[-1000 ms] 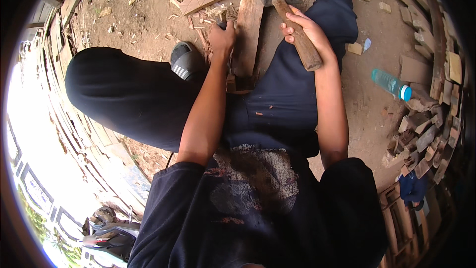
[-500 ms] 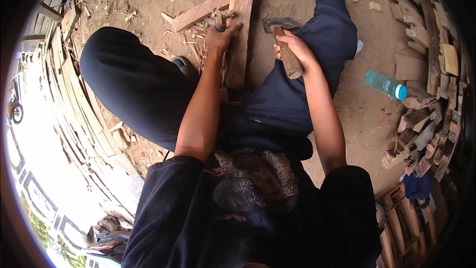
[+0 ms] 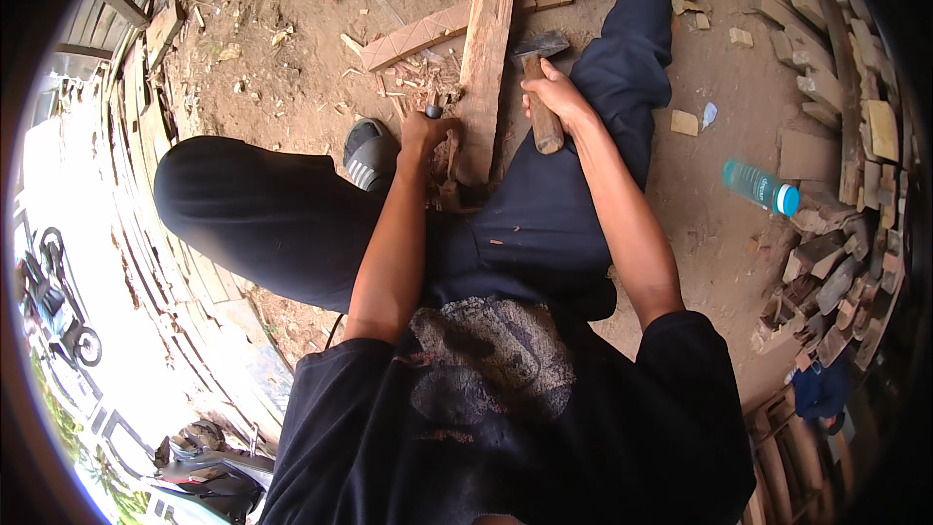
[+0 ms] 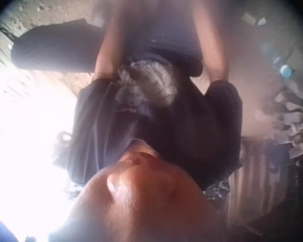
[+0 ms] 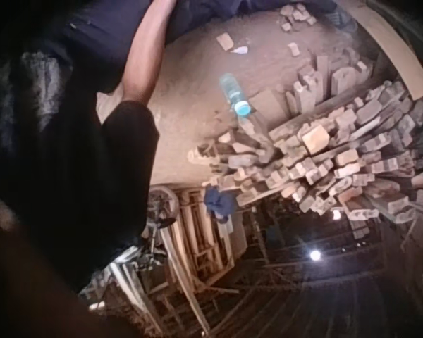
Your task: The person sits on the ground and uses a chisel and hammer to carve a piece of wood. They repeatedly strike the chisel to remove wood shavings and shape the block.
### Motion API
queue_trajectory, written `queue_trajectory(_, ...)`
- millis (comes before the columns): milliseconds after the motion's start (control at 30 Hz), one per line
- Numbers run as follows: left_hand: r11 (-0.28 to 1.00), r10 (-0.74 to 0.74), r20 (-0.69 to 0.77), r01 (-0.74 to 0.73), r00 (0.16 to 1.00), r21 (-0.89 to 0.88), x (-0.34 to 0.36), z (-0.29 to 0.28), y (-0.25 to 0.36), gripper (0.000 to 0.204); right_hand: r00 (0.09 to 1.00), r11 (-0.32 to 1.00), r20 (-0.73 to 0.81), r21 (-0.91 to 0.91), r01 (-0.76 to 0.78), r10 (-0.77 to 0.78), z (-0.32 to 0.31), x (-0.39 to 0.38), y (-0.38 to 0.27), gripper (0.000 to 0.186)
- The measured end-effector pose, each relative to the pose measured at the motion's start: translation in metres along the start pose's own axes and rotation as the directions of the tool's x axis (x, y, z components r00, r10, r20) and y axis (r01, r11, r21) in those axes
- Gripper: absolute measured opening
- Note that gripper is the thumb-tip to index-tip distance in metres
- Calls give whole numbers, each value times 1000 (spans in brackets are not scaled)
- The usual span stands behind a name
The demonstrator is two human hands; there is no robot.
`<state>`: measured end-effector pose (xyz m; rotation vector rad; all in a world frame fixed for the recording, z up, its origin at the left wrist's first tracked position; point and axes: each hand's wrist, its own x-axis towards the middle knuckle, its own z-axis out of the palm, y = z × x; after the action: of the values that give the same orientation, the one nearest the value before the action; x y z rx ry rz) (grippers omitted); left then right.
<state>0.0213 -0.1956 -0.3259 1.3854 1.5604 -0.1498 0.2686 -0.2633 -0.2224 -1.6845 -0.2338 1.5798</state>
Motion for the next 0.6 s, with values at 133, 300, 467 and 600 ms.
queue_trajectory(133,998,44,-168,-51,985,-39,-5,-7,22,67,996,989,79,-137,55,-44,0,1,-8,85)
queue_trajectory(300,998,8,-208,-20,978,-55,-6,-17,34,73,979,987,194,-127,95,-69,6,12,-8,85)
queue_trajectory(467,997,67,-304,-73,950,-9,-2,0,29,60,984,998,166,-13,61,-58,4,14,-5,82)
queue_trajectory(600,983,65,-158,-36,985,179,1,10,11,39,949,950,292,313,25,-121,-12,-37,-19,70)
